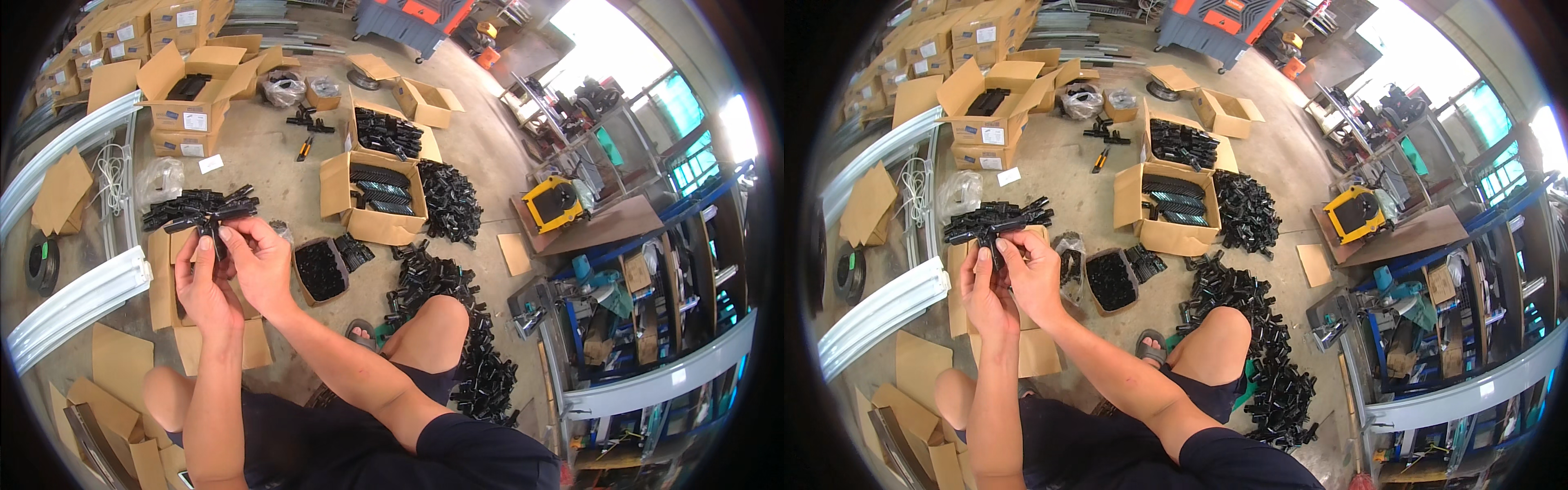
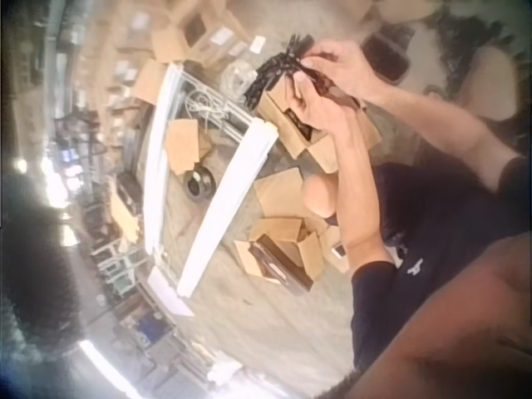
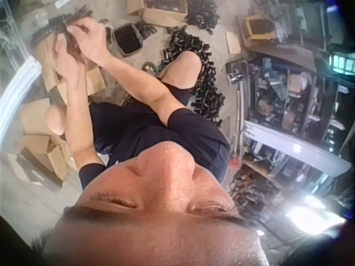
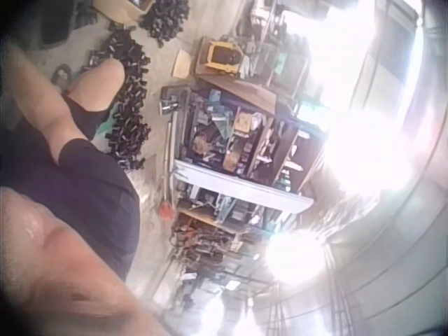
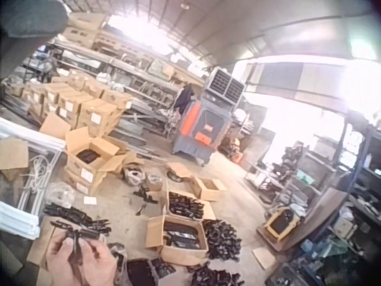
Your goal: The person sits on the floor and repeatedly picks up small black plastic components from a cardboard box. They manipulate the parts by hand, snapping them together into small assemblies, and then place the finished units into a separate pile on the floor.
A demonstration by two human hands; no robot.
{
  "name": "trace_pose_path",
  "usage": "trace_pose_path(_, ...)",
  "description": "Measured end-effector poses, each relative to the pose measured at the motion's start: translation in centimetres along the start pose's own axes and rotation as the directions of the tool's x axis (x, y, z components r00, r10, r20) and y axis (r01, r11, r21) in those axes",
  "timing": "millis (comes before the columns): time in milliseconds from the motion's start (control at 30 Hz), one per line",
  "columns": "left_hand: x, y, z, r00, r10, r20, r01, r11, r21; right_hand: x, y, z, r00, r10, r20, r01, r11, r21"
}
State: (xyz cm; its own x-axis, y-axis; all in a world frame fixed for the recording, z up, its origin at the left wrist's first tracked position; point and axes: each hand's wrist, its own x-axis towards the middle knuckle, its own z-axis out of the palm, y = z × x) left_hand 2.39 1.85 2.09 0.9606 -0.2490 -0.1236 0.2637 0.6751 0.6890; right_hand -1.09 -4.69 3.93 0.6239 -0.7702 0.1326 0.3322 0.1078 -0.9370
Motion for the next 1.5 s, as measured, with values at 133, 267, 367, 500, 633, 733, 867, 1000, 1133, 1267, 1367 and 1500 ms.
trace_pose_path(133, -0.2, 0.2, 0.2, 1.0, -0.005, -0.007, 0.005, 1.0, -0.007, 0.0, 0.1, 0.1, 1.0, 0.007, -0.003, -0.007, 1.0, -0.003)
trace_pose_path(267, 0.2, -0.1, -0.2, 1.0, 0.003, -0.009, -0.004, 1.0, -0.027, 0.1, 0.8, 0.2, 0.998, -0.054, -0.026, 0.052, 0.994, -0.094)
trace_pose_path(367, 0.2, -0.3, -0.2, 1.0, -0.006, -0.001, 0.006, 0.999, -0.035, 0.1, 0.8, 0.1, 0.998, -0.046, -0.037, 0.041, 0.991, -0.126)
trace_pose_path(500, 0.0, -0.4, 0.1, 1.0, -0.007, 0.008, 0.007, 1.0, -0.026, -0.3, 0.3, 0.3, 0.997, -0.052, -0.056, 0.051, 0.998, -0.023)
trace_pose_path(633, 0.0, -0.2, 0.1, 1.0, -0.01, 0.016, 0.011, 0.998, -0.064, -0.3, 0.7, 0.3, 0.976, -0.215, -0.038, 0.205, 0.961, -0.186)
trace_pose_path(733, 0.0, -0.3, 0.1, 0.999, 0.004, 0.044, -0.001, 0.998, -0.055, -0.6, 0.4, 0.7, 0.991, -0.106, -0.075, 0.098, 0.99, -0.102)
trace_pose_path(867, -0.1, -0.5, 0.2, 0.999, -0.013, 0.04, 0.015, 0.998, -0.066, -0.3, 1.1, 0.9, 0.995, 0.002, -0.102, 0.002, 0.999, 0.042)
trace_pose_path(1000, 0.2, -0.6, 0.0, 0.999, -0.012, 0.034, 0.016, 0.996, -0.091, -0.1, 1.2, 1.0, 0.995, 0.023, -0.093, -0.023, 1.0, -0.003)
trace_pose_path(1133, 0.1, -0.4, 0.2, 0.999, -0.025, 0.021, 0.026, 0.995, -0.092, 0.0, 1.0, 1.0, 0.996, 0.032, -0.081, -0.033, 0.999, -0.015)
trace_pose_path(1267, 0.0, -0.4, 0.4, 1.0, -0.019, 0.019, 0.02, 0.996, -0.091, -0.1, 1.2, 1.2, 0.994, -0.025, -0.108, 0.029, 0.999, 0.03)
trace_pose_path(1367, 0.2, -0.5, 0.2, 1.0, -0.015, 0.022, 0.017, 0.995, -0.095, 0.1, 1.6, 0.9, 0.99, -0.088, -0.114, 0.081, 0.995, -0.066)
trace_pose_path(1500, 0.4, -0.2, 0.0, 1.0, -0.019, 0.023, 0.021, 0.996, -0.085, -0.1, 1.1, 0.8, 0.995, -0.047, -0.087, 0.038, 0.994, -0.1)
